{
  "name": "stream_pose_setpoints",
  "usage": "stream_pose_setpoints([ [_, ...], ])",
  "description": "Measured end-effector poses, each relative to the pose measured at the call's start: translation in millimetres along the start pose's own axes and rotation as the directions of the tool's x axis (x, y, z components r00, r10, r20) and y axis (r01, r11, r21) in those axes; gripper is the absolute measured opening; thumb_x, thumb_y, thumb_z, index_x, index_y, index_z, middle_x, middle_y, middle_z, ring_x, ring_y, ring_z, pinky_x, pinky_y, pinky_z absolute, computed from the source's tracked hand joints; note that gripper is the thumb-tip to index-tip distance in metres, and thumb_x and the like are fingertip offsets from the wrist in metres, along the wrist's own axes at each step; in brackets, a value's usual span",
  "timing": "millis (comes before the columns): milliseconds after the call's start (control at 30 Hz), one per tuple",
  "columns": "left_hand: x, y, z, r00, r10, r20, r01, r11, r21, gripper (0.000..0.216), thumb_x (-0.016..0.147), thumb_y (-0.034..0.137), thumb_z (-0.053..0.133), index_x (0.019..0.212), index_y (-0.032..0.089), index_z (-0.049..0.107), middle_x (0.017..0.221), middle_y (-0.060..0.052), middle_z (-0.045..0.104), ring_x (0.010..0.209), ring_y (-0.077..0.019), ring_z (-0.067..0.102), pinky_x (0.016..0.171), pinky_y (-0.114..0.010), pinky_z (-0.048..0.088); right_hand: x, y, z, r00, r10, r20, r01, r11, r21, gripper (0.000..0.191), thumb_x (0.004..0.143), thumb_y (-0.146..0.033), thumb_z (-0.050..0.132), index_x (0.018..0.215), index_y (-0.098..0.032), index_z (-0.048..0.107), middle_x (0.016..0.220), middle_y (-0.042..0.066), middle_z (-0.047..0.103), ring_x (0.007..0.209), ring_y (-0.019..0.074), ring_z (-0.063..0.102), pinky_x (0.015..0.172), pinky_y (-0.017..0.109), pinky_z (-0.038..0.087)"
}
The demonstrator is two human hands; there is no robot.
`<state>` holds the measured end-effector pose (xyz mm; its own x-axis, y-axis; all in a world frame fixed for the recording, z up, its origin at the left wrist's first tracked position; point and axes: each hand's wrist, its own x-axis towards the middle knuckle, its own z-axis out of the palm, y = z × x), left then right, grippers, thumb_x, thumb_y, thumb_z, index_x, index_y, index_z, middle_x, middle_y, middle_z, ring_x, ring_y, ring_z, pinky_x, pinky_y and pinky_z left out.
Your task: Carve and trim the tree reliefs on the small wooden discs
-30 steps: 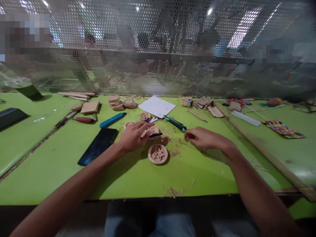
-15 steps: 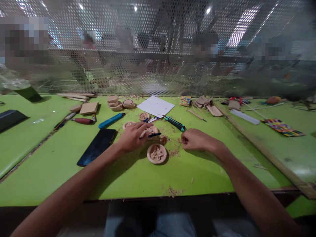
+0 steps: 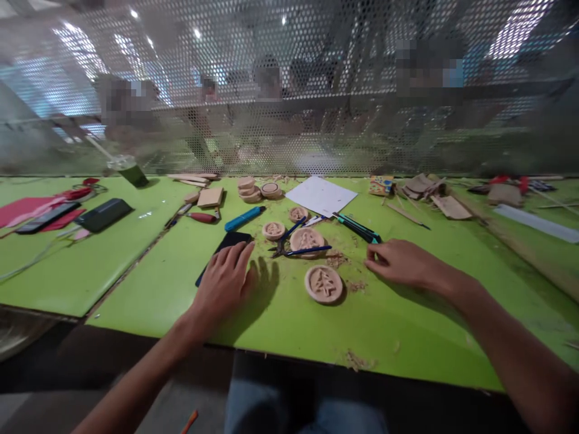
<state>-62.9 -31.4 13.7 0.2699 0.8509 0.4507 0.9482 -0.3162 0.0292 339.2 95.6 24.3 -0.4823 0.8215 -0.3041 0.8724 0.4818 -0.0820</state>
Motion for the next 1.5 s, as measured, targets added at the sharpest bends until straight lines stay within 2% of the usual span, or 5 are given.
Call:
stream_pose_setpoints([
  [233, -17, 7, 9, 0.998, -0.013, -0.063, 0.015, 0.999, 0.035, 0.058, 0.102, 0.035, 0.053, 0.155, 0.015, 0.038, 0.140, -0.022, 0.061, 0.123, -0.0391, 0.061, 0.097, -0.056, 0.055, -4, 3, -2, 1.000, 0.000, 0.002, 0.000, 1.000, -0.010, 0.032, 0.107, -0.043, 0.062, 0.125, -0.016, 0.063, 0.121, 0.010, 0.060, 0.102, 0.0205, 0.062, 0.090, 0.039, 0.057],
  [400, -4, 35, 2, 0.964, 0.231, -0.134, -0.233, 0.973, 0.000, 0.044, 0.101, 0.029, 0.055, 0.142, 0.013, 0.052, 0.131, -0.017, 0.068, 0.119, -0.0318, 0.065, 0.108, -0.053, 0.050, -5, 10, 0, 0.999, -0.010, 0.031, 0.010, 1.000, -0.017, 0.033, 0.106, -0.043, 0.063, 0.125, -0.015, 0.063, 0.120, 0.010, 0.061, 0.102, 0.0211, 0.062, 0.089, 0.039, 0.057],
  [600, 37, 69, 5, 0.793, 0.576, -0.197, -0.596, 0.800, -0.061, 0.038, 0.100, 0.033, 0.057, 0.133, 0.014, 0.058, 0.115, -0.010, 0.075, 0.096, -0.0224, 0.070, 0.094, -0.040, 0.055, -1, 18, 9, 1.000, 0.015, 0.026, -0.013, 0.999, -0.053, 0.033, 0.106, -0.043, 0.063, 0.125, -0.016, 0.062, 0.120, 0.010, 0.061, 0.101, 0.0207, 0.062, 0.088, 0.039, 0.058],
  [800, 79, 57, 39, 0.621, 0.741, -0.255, -0.777, 0.626, -0.074, 0.021, 0.101, 0.030, 0.058, 0.116, 0.017, 0.064, 0.093, -0.006, 0.076, 0.083, -0.0168, 0.071, 0.084, -0.033, 0.056, 7, 20, 17, 0.999, 0.031, 0.022, -0.029, 0.996, -0.088, 0.033, 0.106, -0.043, 0.063, 0.124, -0.015, 0.063, 0.118, 0.009, 0.061, 0.099, 0.0203, 0.063, 0.087, 0.039, 0.058],
  [1500, 67, 47, 41, 0.709, 0.637, -0.301, -0.700, 0.686, -0.197, 0.025, 0.097, 0.025, 0.062, 0.120, 0.015, 0.065, 0.090, -0.005, 0.076, 0.080, -0.0172, 0.071, 0.082, -0.033, 0.056, -1, 21, 9, 0.963, -0.156, -0.219, 0.164, 0.986, 0.020, 0.028, 0.108, -0.042, 0.061, 0.116, -0.016, 0.065, 0.111, 0.008, 0.063, 0.093, 0.0175, 0.063, 0.085, 0.036, 0.058],
])
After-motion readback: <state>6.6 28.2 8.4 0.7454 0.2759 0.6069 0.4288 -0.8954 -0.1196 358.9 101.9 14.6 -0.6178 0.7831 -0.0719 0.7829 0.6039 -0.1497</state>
